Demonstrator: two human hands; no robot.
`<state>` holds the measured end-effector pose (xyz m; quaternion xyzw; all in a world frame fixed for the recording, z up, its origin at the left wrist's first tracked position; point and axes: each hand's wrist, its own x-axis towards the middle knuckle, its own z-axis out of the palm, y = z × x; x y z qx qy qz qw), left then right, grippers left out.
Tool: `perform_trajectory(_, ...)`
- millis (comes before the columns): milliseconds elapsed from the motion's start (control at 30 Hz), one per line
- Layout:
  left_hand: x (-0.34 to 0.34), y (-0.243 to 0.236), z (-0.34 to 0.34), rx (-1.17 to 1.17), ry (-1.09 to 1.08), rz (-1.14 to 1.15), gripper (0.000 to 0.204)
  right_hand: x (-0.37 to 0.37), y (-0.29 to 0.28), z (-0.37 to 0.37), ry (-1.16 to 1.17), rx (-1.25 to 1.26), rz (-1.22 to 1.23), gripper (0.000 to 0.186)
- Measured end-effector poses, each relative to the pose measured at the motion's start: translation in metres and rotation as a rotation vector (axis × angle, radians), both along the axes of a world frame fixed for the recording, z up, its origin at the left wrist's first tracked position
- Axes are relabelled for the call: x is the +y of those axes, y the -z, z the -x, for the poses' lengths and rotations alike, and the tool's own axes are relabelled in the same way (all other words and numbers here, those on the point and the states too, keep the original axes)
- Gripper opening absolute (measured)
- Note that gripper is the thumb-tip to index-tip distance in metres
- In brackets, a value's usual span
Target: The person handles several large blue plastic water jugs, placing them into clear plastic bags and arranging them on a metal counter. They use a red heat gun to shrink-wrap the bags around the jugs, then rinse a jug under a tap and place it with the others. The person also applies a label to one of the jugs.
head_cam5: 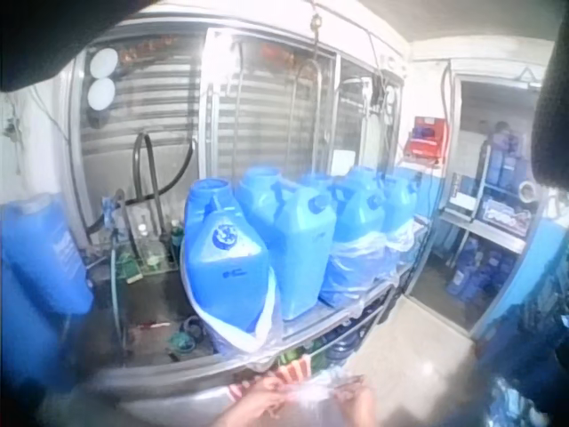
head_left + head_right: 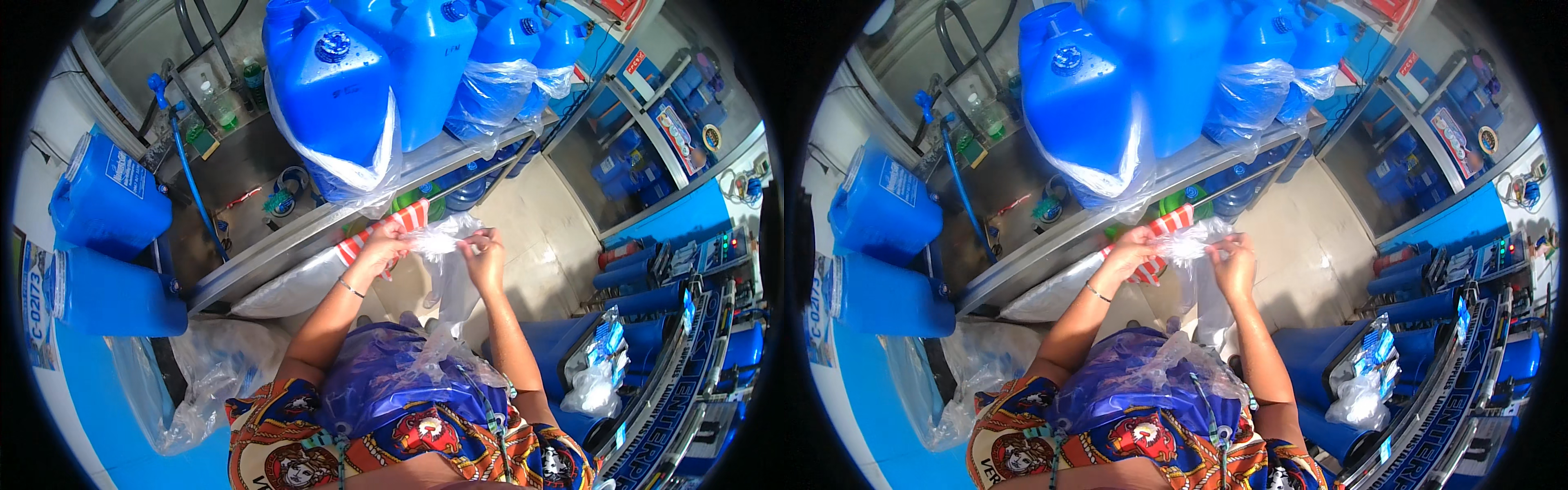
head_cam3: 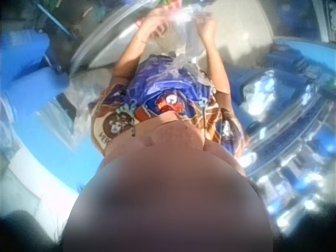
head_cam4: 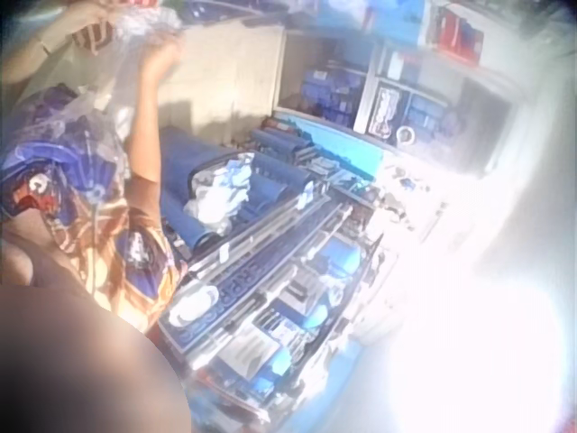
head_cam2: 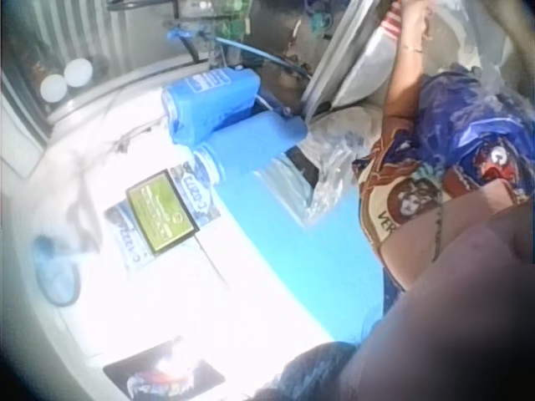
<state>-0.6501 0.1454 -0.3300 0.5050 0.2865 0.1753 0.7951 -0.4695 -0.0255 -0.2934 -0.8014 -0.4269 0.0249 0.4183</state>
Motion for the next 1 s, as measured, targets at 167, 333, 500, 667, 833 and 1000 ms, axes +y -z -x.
perform_trajectory(167, 0.011, 0.026, 0.007, 0.046, -0.346, 0.241, 0.018, -0.05, 0.033, -0.105, 0.213, -0.168, 0.088, 0.013)
perform_trajectory(333, 0.033, 0.029, 0.024, -0.196, -0.703, 0.493, 0.015, -0.114, 0.083, -0.184, 0.343, -0.062, 0.502, 0.018)
perform_trajectory(500, 0.006, -0.018, 0.0, -0.091, -0.45, 0.036, 0.013, -0.115, 0.03, -0.202, -0.142, 0.043, 0.803, 0.07)
perform_trajectory(667, -0.044, -0.088, -0.063, -0.094, 0.138, -0.277, 0.015, -0.014, -0.014, -0.114, -0.671, -0.087, 0.022, 0.109)
perform_trajectory(833, -0.071, -0.087, -0.046, 0.581, -0.268, -1.363, 0.07, 0.042, -0.021, -0.092, -0.371, -0.079, 0.345, 0.047)
perform_trajectory(1000, -0.041, -0.005, 0.011, 1.011, -0.187, -0.689, 0.081, 0.044, -0.019, -0.119, -0.236, -0.391, 0.046, 0.023)
